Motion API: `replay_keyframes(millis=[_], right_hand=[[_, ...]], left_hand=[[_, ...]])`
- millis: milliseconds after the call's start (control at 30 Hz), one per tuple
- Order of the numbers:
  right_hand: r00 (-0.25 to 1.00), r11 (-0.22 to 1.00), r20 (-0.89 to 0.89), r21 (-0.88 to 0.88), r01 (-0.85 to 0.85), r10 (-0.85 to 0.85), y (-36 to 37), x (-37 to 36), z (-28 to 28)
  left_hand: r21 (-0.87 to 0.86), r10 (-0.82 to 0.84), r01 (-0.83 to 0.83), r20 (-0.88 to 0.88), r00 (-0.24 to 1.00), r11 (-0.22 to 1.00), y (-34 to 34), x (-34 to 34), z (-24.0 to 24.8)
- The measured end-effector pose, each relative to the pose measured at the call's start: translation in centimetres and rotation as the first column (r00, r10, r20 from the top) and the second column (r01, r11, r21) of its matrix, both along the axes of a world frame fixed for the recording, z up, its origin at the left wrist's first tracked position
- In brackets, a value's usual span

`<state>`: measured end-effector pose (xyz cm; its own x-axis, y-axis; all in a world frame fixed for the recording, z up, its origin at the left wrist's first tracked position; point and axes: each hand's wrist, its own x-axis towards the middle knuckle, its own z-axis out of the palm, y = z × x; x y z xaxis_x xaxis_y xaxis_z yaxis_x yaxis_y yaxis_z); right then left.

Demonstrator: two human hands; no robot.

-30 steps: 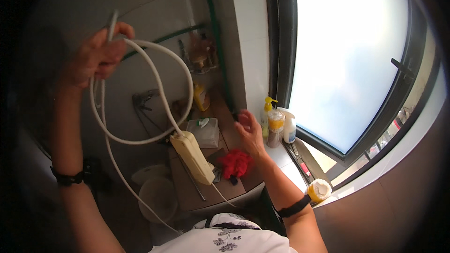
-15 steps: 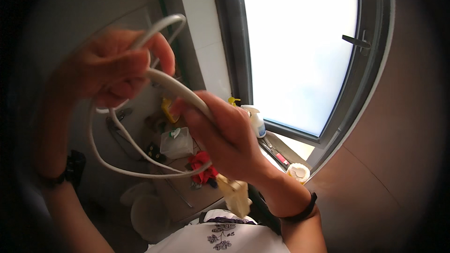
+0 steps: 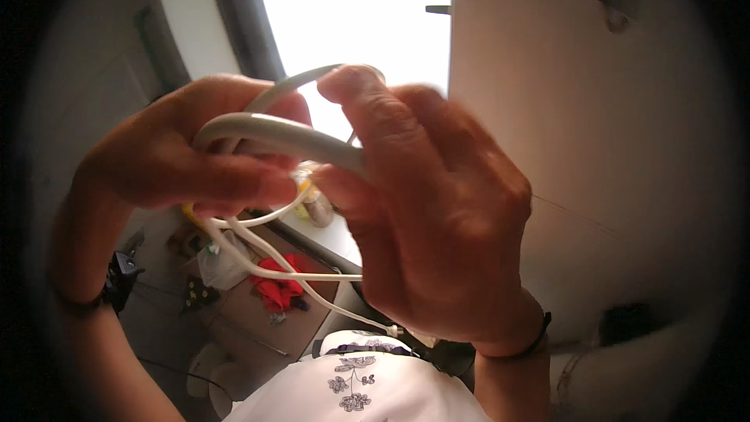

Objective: The person wrings out a red cloth at the sink, then wipes the wall and window sill. They move bottles on the sill, wipe the wall again, and clean a power strip and cord before coiling it. The person then wipes a mop handle, moves a stool, and uses the mop to clean the floor and the side of a washing machine.

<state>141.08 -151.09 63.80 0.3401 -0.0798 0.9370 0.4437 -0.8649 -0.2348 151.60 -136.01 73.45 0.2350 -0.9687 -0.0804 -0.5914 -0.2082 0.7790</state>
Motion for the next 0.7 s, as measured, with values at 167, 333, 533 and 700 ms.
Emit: replay_keyframes(millis=[167,333,533,700], right_hand=[[0.978,0.96,0.12,-0.202,0.194,-0.172,-2.2,-0.8,-0.3],[0.941,0.957,-0.215,-0.185,0.223,-0.261,-1.6,-4.4,-0.4],[0.968,0.913,-0.104,-0.369,0.175,-0.228,-1.2,-4.7,2.0],[0.99,0.958,-0.125,-0.286,0.025,-0.063,0.0,-5.3,3.5]], left_hand=[[-0.048,-0.132,0.133,0.025,0.991,0.99,-3.2,-0.9,-0.4],[0.188,-0.222,0.22,-0.016,0.975,0.957,-4.5,-1.2,-0.3],[0.26,-0.405,0.359,0.147,0.903,0.896,-3.7,-0.4,-0.2],[0.197,-0.536,0.501,0.39,0.749,0.843,-2.4,-1.4,2.2]])
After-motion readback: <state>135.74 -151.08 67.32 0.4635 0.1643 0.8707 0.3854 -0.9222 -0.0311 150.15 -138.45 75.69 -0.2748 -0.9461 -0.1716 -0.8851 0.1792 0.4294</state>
